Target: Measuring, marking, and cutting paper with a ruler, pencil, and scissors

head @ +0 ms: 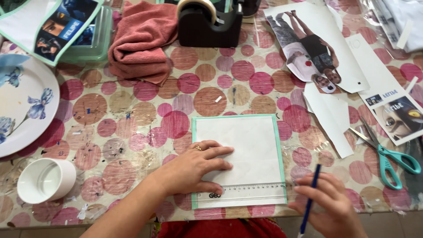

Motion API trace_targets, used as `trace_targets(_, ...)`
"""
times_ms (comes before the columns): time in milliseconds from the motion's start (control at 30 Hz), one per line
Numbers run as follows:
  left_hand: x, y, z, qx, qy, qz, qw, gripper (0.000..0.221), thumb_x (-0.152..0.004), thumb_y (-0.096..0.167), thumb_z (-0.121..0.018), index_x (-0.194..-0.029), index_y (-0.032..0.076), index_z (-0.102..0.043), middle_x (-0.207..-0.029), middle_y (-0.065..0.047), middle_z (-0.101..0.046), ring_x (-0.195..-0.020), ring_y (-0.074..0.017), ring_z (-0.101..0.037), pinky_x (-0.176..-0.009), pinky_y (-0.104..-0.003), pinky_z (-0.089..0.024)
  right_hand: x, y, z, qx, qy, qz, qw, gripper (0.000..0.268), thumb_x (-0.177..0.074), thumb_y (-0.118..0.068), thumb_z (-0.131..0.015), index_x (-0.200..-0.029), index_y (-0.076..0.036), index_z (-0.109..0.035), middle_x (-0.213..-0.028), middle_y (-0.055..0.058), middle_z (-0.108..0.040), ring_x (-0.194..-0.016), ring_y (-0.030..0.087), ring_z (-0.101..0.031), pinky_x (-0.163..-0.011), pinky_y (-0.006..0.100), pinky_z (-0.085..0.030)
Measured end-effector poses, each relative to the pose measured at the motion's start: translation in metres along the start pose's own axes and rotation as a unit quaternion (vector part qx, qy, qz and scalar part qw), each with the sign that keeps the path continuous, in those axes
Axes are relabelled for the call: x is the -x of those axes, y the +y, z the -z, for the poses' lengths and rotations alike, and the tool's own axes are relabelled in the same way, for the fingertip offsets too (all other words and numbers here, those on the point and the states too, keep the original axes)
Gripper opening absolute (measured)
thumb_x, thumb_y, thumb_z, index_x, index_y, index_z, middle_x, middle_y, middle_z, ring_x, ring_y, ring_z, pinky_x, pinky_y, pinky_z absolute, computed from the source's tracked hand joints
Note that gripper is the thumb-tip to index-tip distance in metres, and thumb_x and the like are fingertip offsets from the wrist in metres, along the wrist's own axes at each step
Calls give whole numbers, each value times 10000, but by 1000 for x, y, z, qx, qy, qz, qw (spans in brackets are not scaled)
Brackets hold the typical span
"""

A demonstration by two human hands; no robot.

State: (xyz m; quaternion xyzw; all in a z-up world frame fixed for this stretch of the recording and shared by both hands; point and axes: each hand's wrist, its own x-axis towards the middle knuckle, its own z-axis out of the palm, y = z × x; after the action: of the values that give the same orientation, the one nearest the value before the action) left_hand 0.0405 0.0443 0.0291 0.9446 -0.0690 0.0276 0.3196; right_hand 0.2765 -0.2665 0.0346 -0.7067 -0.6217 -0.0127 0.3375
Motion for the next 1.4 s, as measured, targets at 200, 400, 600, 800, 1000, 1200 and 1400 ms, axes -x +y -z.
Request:
trace_targets(200, -2, 2, 4, 0, 2, -6, 1000, 587, -892, 554, -694, -1321, 155, -650, -1557, -108, -495, -1390, -382, -425, -1125, -511, -333, -9, -23, 0, 49, -31, 25, 998, 342, -748, -359, -880, -1000, -181, -731, -1081, 12, -758, -1012, 215, -710, -941, 453, -511)
trace_targets(400, -1, 3, 3, -5, -2, -4, 1000, 579, -895, 554, -703, -1316, 160, -649, -1558, -99, -495, -1387, -385, -426, -1117, -506, -347, 4, -31, -11, 90, 1, 42, 995, 293, -805, -321, -844, -1021, -170, -716, -1054, 50, -743, -959, 230, -709, -892, 461, -531)
trace_targets(600, -5, 10, 10, 6, -15, 9, 1000, 572, -887, 543, -721, -1311, 165, -656, -1559, -95, -493, -1395, -370, -412, -1102, -511, -359, 15, -36, -21, 86, 42, 1, 995, 300, -807, -303, -842, -1035, -153, -718, -1083, 68, -736, -980, 241, -721, -882, 484, -577)
trace_targets(800, -6, 9, 10, 9, -19, 8, 1000, 556, -894, 524, -728, -1316, 171, -650, -1568, -99, -484, -1400, -381, -410, -1111, -512, -359, 15, -37, -23, 87, 50, -22, 995, 312, -797, -347, -855, -1005, -159, -720, -1064, 48, -733, -959, 247, -719, -870, 490, -572)
trace_targets(1000, -6, 9, 12, 16, -20, 10, 1000, 562, -888, 518, -737, -1323, 174, -646, -1569, -101, -484, -1401, -387, -417, -1114, -520, -358, 9, -38, -20, 85, 54, -3, 995, 290, -821, -347, -838, -992, -153, -706, -1036, 39, -728, -928, 230, -716, -850, 463, -563)
trace_targets(1200, -6, 10, 12, 29, -33, 24, 999, 551, -890, 509, -738, -1328, 187, -652, -1584, -92, -469, -1416, -393, -395, -1117, -521, -347, 7, -39, -19, 79, 57, 3, 995, 295, -825, -347, -840, -997, -156, -696, -1028, 31, -717, -907, 223, -709, -846, 449, -559)
trace_targets(1400, -6, 9, 12, 24, -36, 30, 999, 544, -883, 505, -753, -1321, 197, -658, -1584, -84, -471, -1413, -396, -398, -1108, -518, -354, 7, -39, -20, 72, 61, -12, 995, 291, -819, -346, -843, -984, -151, -703, -1023, 35, -722, -885, 232, -705, -822, 448, -552)
